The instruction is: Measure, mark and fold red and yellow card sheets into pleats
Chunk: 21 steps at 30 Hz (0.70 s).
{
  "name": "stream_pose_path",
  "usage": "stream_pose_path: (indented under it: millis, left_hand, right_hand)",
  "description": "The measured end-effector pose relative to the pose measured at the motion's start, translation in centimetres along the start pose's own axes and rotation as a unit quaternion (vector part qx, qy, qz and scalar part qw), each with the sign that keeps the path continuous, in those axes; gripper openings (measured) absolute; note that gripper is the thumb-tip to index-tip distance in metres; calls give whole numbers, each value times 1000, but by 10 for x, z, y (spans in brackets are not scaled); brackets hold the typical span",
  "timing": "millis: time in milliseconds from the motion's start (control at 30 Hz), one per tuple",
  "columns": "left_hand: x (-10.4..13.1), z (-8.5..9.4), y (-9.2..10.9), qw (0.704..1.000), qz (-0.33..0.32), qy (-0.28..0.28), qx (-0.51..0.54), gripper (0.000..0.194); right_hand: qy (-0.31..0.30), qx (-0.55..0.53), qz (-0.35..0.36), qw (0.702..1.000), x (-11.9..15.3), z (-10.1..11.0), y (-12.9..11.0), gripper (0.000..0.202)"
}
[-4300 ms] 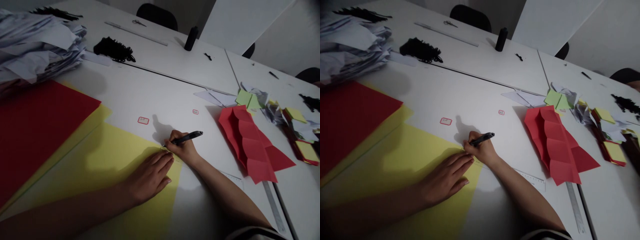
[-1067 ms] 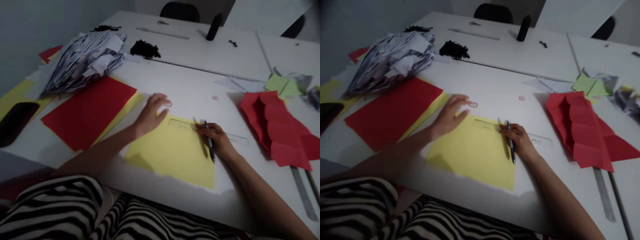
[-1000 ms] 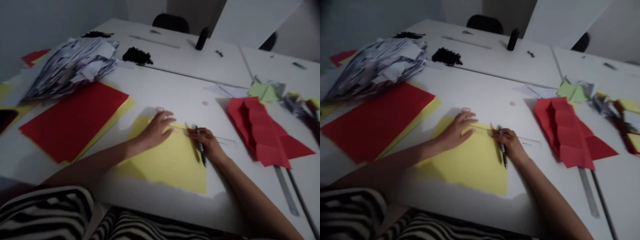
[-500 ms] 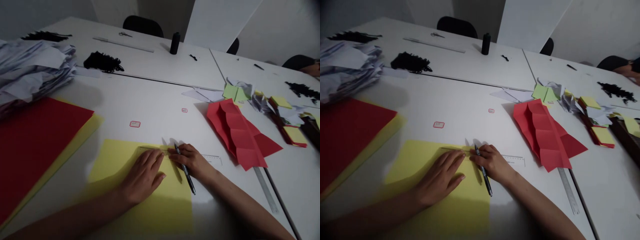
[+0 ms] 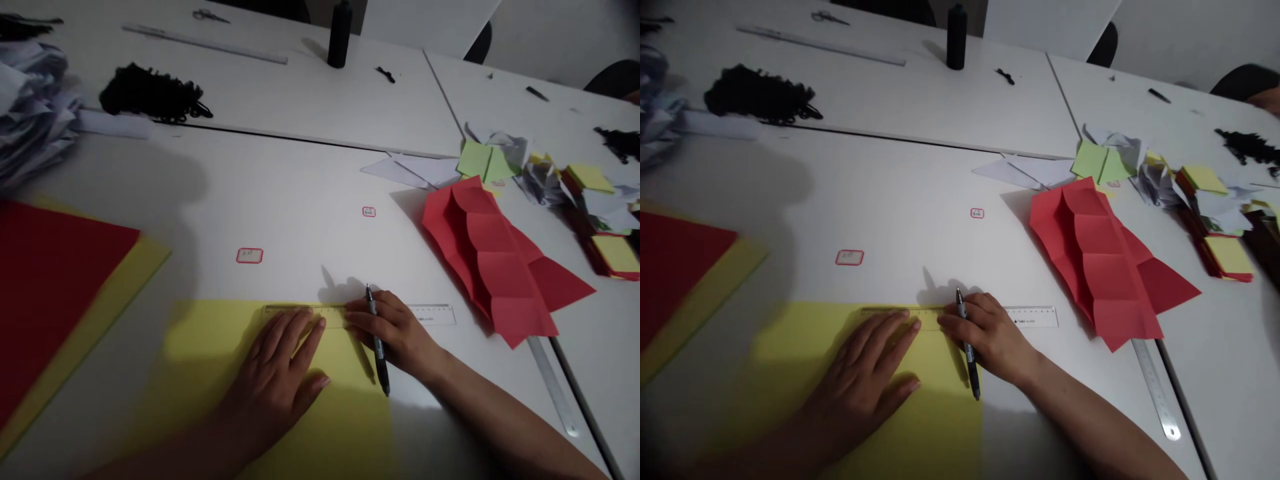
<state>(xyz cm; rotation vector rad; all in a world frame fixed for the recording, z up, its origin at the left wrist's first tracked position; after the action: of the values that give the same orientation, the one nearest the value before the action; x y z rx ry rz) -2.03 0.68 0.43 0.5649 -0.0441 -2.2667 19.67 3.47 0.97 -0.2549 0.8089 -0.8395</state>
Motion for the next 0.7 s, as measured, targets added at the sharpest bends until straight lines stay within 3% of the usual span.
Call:
stream_pose_path:
  millis: [433, 700]
  left_hand:
    - [-6, 2, 2, 999, -54, 5, 8, 59]
    - [-1, -2, 1, 1000, -2, 1, 26, 55]
  right_hand:
    - [18, 38, 1, 999, 1, 1, 1, 33]
    - [18, 17, -11, 1000, -2, 2, 3, 37]
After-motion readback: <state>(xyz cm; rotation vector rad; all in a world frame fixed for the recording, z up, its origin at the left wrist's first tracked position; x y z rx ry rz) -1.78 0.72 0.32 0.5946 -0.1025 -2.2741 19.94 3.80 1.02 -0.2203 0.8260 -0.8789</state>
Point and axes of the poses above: each hand's wrist, its own x-axis away from the middle knuckle, its own z-axis out of the back of the hand, y = z × x, the point moved 3 cm from there along -x, towards the middle knuckle, and after that the axes turned 11 degrees about y, right-handed, at the moved point
